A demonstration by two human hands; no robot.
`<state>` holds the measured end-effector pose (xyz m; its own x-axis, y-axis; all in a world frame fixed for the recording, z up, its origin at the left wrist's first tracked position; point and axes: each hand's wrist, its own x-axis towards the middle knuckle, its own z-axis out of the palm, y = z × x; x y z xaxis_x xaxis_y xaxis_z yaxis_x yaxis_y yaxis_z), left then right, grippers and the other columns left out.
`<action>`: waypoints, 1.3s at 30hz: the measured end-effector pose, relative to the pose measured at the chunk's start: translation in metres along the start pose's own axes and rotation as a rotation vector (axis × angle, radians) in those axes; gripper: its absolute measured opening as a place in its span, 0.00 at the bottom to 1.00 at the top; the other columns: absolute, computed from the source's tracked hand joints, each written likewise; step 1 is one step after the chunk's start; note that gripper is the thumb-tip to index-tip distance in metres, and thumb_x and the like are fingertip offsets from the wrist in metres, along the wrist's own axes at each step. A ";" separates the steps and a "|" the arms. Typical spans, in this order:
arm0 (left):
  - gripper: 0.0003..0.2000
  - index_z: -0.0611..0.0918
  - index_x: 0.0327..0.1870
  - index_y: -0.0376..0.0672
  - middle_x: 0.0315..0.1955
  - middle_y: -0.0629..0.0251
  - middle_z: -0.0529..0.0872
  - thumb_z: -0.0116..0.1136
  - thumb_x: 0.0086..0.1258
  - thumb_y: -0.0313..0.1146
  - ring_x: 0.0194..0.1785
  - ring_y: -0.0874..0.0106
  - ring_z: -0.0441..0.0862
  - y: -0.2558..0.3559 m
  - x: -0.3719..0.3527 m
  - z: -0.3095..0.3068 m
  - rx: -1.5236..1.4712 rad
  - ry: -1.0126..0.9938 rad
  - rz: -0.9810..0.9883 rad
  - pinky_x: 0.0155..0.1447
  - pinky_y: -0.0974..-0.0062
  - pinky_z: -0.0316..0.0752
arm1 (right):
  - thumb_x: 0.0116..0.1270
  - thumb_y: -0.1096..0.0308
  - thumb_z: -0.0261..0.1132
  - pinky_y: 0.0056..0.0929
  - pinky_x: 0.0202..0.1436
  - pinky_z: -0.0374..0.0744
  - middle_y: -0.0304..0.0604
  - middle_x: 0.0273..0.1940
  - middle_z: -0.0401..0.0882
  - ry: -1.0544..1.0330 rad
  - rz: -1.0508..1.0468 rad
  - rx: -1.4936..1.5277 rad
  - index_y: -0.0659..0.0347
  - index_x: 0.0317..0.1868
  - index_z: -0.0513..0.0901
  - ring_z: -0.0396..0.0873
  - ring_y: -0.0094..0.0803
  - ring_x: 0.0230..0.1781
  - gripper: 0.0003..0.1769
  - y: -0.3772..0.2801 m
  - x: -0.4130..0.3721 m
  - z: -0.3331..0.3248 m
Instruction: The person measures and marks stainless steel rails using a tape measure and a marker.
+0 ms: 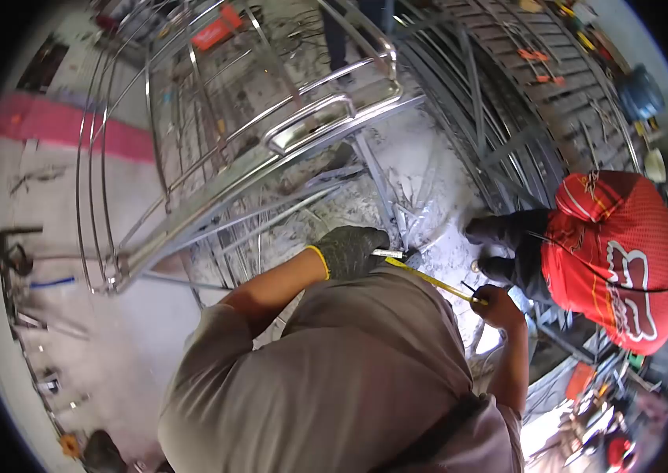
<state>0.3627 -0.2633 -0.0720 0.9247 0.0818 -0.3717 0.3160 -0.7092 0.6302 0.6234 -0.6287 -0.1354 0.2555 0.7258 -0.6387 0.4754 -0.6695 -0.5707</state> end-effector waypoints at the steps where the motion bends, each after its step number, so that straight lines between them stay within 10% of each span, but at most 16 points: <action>1: 0.15 0.88 0.57 0.45 0.51 0.50 0.92 0.68 0.74 0.39 0.56 0.44 0.90 -0.003 0.000 0.012 0.013 0.039 0.002 0.61 0.49 0.84 | 0.73 0.54 0.76 0.48 0.53 0.85 0.56 0.43 0.90 0.051 -0.015 -0.018 0.62 0.46 0.93 0.90 0.53 0.46 0.18 -0.006 -0.004 -0.008; 19: 0.13 0.87 0.57 0.42 0.52 0.47 0.90 0.65 0.80 0.38 0.57 0.42 0.88 0.034 -0.082 0.053 -0.195 0.525 -0.165 0.60 0.48 0.83 | 0.82 0.60 0.67 0.57 0.53 0.81 0.64 0.44 0.90 -0.063 -0.479 -0.206 0.66 0.49 0.89 0.86 0.68 0.47 0.15 -0.139 0.061 -0.025; 24: 0.13 0.88 0.60 0.43 0.56 0.49 0.90 0.64 0.83 0.37 0.60 0.43 0.87 0.034 -0.143 0.053 -0.176 0.652 -0.302 0.63 0.50 0.83 | 0.81 0.60 0.70 0.46 0.44 0.81 0.59 0.35 0.87 -0.045 -0.478 -0.168 0.68 0.48 0.90 0.87 0.46 0.35 0.16 -0.189 0.066 -0.003; 30: 0.16 0.87 0.66 0.43 0.59 0.53 0.92 0.63 0.82 0.32 0.61 0.50 0.90 -0.127 -0.354 0.045 0.296 1.012 -0.538 0.66 0.56 0.83 | 0.77 0.61 0.73 0.47 0.42 0.81 0.62 0.33 0.87 0.077 -0.546 -0.382 0.68 0.45 0.90 0.86 0.51 0.32 0.15 -0.227 0.101 -0.026; 33: 0.14 0.87 0.65 0.44 0.48 0.57 0.93 0.62 0.86 0.38 0.43 0.60 0.89 -0.214 -0.510 0.034 -0.172 1.321 -0.901 0.50 0.60 0.84 | 0.75 0.65 0.74 0.44 0.39 0.79 0.56 0.29 0.84 0.068 -0.414 -0.437 0.68 0.41 0.90 0.82 0.41 0.30 0.12 -0.282 0.106 -0.067; 35: 0.14 0.87 0.60 0.44 0.45 0.62 0.92 0.63 0.88 0.44 0.30 0.73 0.77 -0.221 -0.563 0.022 -1.039 1.785 -0.741 0.36 0.70 0.74 | 0.75 0.68 0.73 0.42 0.39 0.77 0.52 0.28 0.82 0.070 -0.460 -0.380 0.68 0.40 0.90 0.79 0.35 0.30 0.10 -0.304 0.122 -0.088; 39: 0.14 0.87 0.55 0.43 0.41 0.64 0.93 0.62 0.89 0.46 0.25 0.78 0.68 -0.265 -0.561 0.008 -1.256 2.301 -0.456 0.30 0.75 0.65 | 0.75 0.71 0.74 0.42 0.43 0.78 0.53 0.33 0.85 0.105 -0.488 -0.367 0.71 0.42 0.90 0.82 0.41 0.34 0.09 -0.408 0.137 -0.056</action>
<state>-0.2419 -0.1274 -0.0357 -0.6474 0.7372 -0.1936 -0.3678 -0.0797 0.9265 0.5117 -0.2470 0.0392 0.0079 0.9589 -0.2838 0.8119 -0.1718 -0.5580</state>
